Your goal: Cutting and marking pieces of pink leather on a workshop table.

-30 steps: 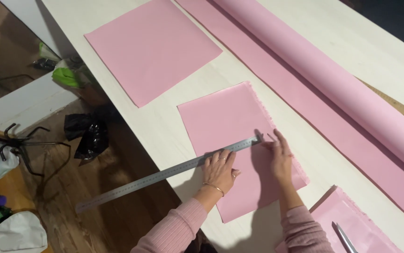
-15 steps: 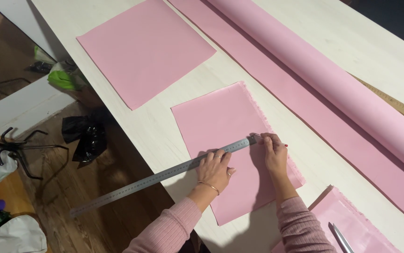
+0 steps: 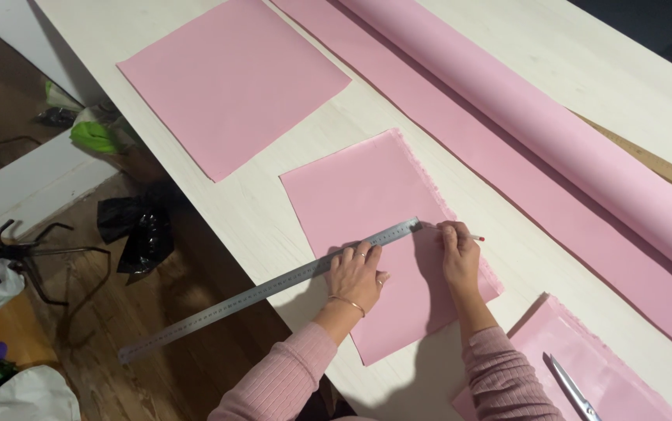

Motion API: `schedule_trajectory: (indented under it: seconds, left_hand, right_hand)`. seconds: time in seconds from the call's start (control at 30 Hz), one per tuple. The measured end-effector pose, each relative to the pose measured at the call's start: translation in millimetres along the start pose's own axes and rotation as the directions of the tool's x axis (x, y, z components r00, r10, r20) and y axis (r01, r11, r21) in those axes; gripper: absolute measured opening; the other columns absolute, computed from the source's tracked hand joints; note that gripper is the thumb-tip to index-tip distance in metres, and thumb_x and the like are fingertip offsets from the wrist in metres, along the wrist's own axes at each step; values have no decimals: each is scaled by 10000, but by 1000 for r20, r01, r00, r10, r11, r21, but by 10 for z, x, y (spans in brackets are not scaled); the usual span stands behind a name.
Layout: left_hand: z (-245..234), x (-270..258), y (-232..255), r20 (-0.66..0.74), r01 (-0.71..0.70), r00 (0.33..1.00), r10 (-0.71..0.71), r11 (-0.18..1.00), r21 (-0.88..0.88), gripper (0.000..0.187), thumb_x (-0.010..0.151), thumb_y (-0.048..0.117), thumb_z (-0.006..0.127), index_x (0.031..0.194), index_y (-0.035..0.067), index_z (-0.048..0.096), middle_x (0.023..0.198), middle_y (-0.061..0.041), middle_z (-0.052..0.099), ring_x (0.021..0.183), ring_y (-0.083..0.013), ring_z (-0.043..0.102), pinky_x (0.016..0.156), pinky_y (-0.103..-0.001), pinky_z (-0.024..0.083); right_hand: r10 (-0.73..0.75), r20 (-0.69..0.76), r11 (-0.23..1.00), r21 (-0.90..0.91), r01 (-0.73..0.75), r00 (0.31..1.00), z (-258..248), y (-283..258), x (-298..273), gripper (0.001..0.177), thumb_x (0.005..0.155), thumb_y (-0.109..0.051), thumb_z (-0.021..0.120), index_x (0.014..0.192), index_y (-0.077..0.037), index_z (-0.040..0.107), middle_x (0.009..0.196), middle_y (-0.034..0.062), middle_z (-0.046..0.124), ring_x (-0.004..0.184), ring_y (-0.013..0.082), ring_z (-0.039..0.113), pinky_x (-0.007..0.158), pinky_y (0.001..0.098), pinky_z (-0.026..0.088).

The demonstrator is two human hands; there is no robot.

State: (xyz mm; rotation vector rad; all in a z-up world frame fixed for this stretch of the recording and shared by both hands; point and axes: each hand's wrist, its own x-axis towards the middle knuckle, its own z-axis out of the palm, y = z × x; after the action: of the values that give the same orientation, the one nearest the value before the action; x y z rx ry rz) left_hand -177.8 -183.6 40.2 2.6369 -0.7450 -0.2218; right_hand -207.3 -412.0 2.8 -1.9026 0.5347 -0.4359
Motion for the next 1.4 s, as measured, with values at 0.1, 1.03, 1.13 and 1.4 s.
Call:
schedule_trajectory:
  seconds: [0.1,1.03,1.13,1.4]
  left_hand:
    - [10,33,-256,-10,7,1000,-7,1000,-5,524,861,349,757,1314,133,607,1360,-72,547,1177,-317,533,944,-530,442]
    - [51,-1280,-259,141,276,961,-237,819,-504,180,883,135,726,1033,121,629,904,-64,772,835,-254,748,690,-403,570]
    - [144,-1390,-209,134,260,966,-223,836,-483,165,902,123,703,1054,131,638,927,-89,768,867,-274,754,703,-412,577]
    - [228,-1553,-173,89,264,964,-249,895,-360,220,904,9,627,1064,139,703,1019,-94,760,945,-283,736,780,-419,580]
  right_hand:
    - [-73,-34,983,167,77,997,-88,-62,-187,277,1088,-211,495,1133,1,668,922,98,695,860,181,652,799,318,538]
    - [-127,-200,992,-17,126,971,-1202,-80,-1313,177,1051,-22,496,1215,8,554,1194,175,706,1155,287,681,1018,415,534]
    - [-184,-84,969,-180,167,979,-1210,21,-1206,253,992,21,516,1242,-16,508,1282,159,702,1221,313,663,1034,433,513]
    - [-178,152,897,-382,224,972,-1120,-140,-1219,329,956,2,554,1279,-55,518,1245,167,697,1163,356,659,938,433,527]
